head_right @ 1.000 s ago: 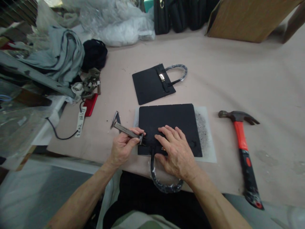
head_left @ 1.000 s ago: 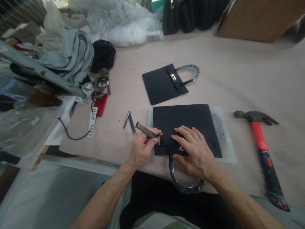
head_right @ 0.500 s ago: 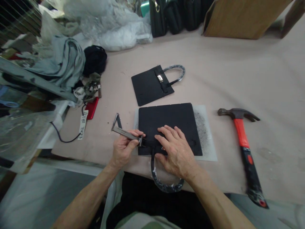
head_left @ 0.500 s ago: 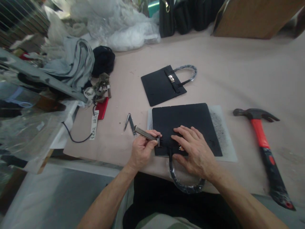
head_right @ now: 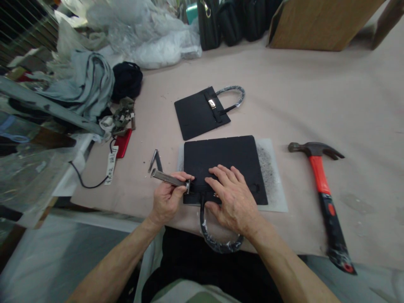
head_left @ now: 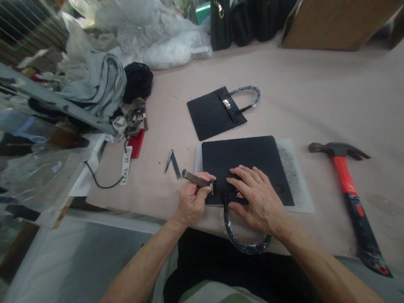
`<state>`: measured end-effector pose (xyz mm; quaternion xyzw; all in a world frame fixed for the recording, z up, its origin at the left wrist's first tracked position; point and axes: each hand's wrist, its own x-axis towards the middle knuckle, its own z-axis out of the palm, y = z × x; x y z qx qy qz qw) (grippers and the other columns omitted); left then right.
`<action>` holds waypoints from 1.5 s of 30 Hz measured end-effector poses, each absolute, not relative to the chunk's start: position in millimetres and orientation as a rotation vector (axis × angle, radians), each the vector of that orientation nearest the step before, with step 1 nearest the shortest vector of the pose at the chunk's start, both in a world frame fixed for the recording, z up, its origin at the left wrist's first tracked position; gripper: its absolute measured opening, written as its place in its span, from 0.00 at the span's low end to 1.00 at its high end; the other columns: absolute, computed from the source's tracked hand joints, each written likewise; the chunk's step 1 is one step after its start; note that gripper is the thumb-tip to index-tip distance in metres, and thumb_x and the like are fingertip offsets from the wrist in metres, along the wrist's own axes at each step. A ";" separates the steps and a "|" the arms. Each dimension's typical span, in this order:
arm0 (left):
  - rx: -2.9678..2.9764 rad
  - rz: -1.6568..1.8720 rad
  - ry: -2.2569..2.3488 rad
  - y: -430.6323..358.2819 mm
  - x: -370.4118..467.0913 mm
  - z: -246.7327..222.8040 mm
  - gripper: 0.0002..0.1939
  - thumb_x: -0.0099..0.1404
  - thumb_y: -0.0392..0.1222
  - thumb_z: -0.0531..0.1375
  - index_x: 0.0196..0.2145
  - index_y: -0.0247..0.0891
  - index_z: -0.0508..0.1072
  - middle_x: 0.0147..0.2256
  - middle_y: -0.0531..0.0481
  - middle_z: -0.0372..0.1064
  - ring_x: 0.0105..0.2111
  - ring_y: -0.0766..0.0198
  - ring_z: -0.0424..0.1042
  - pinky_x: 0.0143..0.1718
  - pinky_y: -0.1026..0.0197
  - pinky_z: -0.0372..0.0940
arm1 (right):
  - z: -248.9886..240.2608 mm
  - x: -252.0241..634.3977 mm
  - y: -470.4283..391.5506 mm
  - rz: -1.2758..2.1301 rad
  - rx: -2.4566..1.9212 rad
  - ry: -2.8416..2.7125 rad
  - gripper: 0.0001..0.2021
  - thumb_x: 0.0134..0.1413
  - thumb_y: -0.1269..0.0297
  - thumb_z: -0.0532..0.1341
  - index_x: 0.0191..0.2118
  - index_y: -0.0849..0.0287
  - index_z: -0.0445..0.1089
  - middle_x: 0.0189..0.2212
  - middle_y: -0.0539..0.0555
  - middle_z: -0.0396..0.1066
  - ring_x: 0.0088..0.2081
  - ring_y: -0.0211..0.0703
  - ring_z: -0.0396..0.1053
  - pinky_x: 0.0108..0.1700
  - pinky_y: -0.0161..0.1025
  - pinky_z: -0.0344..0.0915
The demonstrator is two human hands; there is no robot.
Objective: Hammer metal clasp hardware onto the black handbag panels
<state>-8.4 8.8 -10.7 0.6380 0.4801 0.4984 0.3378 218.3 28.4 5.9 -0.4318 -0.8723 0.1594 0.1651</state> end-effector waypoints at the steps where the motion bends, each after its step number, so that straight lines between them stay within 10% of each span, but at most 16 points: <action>1: 1.664 1.286 1.252 8.6 -8.8 -10.7 0.05 0.72 0.41 0.58 0.43 0.38 0.70 0.44 0.43 0.76 0.46 0.57 0.77 0.51 0.52 0.72 | 6.3 218.3 28.4 0.453 -1.227 -2.485 0.26 0.53 0.58 0.67 0.58 0.58 0.69 0.64 0.61 0.64 0.66 0.62 0.57 0.69 0.63 0.49; 36: 1.856 1.272 1.124 19.3 -8.7 -5.8 0.05 0.72 0.39 0.56 0.41 0.38 0.70 0.42 0.43 0.73 0.44 0.59 0.75 0.48 0.55 0.71 | 6.8 224.1 31.7 0.661 -1.106 -2.272 0.22 0.55 0.55 0.67 0.53 0.57 0.72 0.59 0.61 0.71 0.63 0.62 0.63 0.68 0.66 0.50; 45: 1.798 1.270 1.093 19.8 -12.0 -7.2 0.05 0.72 0.40 0.57 0.41 0.37 0.70 0.41 0.43 0.73 0.42 0.59 0.76 0.46 0.54 0.71 | 21.9 271.9 16.8 0.644 -1.327 -1.732 0.13 0.60 0.57 0.64 0.49 0.54 0.73 0.52 0.57 0.75 0.57 0.52 0.71 0.62 0.54 0.65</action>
